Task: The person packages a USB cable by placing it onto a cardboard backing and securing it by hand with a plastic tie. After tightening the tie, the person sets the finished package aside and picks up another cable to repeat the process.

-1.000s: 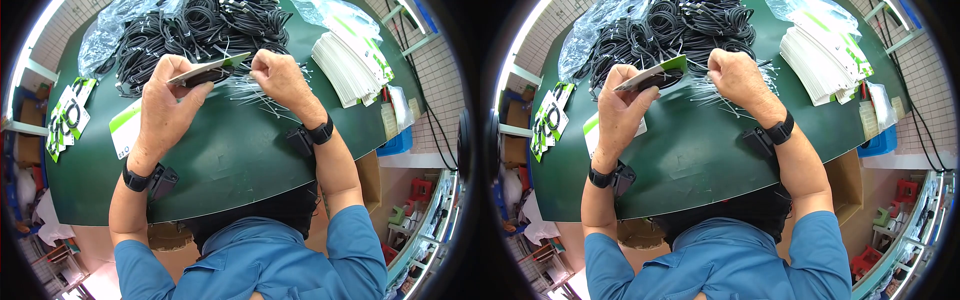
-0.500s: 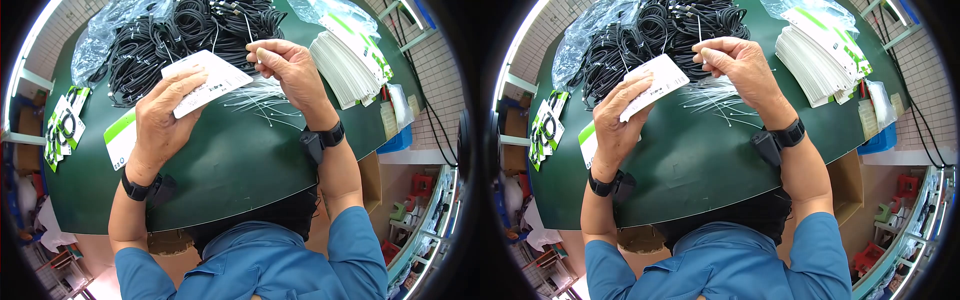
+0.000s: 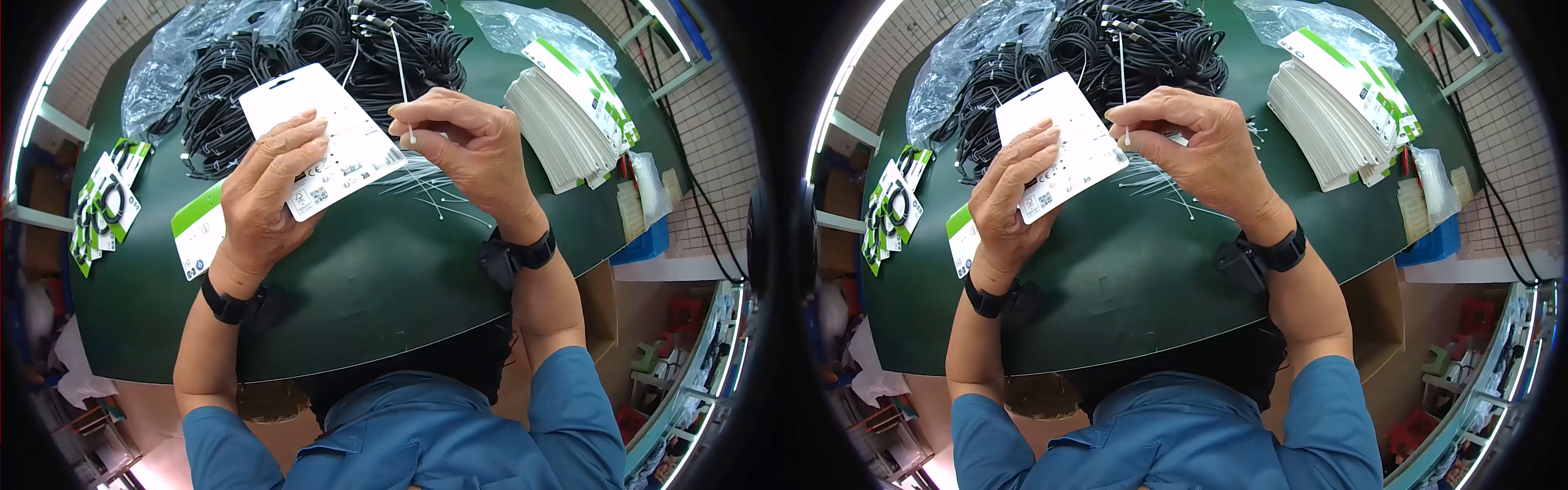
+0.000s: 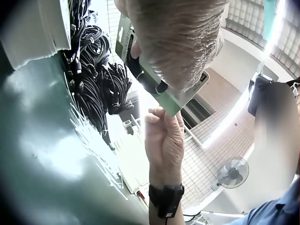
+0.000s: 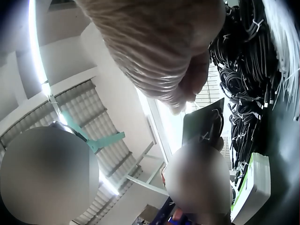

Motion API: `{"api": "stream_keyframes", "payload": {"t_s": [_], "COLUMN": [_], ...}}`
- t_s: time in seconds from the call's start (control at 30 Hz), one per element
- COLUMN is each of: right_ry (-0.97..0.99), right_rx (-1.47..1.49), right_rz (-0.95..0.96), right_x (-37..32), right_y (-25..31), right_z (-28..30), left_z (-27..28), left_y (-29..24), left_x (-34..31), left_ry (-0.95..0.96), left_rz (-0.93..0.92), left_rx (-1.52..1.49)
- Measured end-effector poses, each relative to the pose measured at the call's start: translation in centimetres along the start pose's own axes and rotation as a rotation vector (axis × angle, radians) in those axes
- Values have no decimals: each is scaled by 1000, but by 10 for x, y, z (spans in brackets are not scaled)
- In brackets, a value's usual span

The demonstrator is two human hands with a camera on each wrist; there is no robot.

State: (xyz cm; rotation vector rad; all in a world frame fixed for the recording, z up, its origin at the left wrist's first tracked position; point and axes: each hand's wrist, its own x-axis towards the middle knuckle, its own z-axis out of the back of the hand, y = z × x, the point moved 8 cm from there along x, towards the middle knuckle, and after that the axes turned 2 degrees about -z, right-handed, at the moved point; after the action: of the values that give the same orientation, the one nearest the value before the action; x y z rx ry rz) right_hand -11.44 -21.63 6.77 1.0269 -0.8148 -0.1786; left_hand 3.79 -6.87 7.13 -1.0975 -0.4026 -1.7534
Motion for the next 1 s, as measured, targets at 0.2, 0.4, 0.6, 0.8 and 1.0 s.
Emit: {"api": "stream_keyframes", "payload": {"t_s": [0.2,0.4,0.6,0.8,1.0], "right_ry": [-29,-31,-59,-54,-62], "right_rx": [-204,-17,192,197,190], "right_rz": [371,471,348,311,285], "right_x": [-6,-20,-23,-22,-23], "right_y": [48,64,61,58,57], "right_z": [-6,-16,-21,-22,-21], "left_z": [4,4,4,6,6], "left_y": [3,-1,-2,-3,-3], "left_x": [-2,-1,-2,-1,-1], "left_ry": [-56,-33,-41,-30,-39], "left_rz": [-39,-60,-63,-77,-78], "left_rx": [-4,-11,-17,-21,-8]}}
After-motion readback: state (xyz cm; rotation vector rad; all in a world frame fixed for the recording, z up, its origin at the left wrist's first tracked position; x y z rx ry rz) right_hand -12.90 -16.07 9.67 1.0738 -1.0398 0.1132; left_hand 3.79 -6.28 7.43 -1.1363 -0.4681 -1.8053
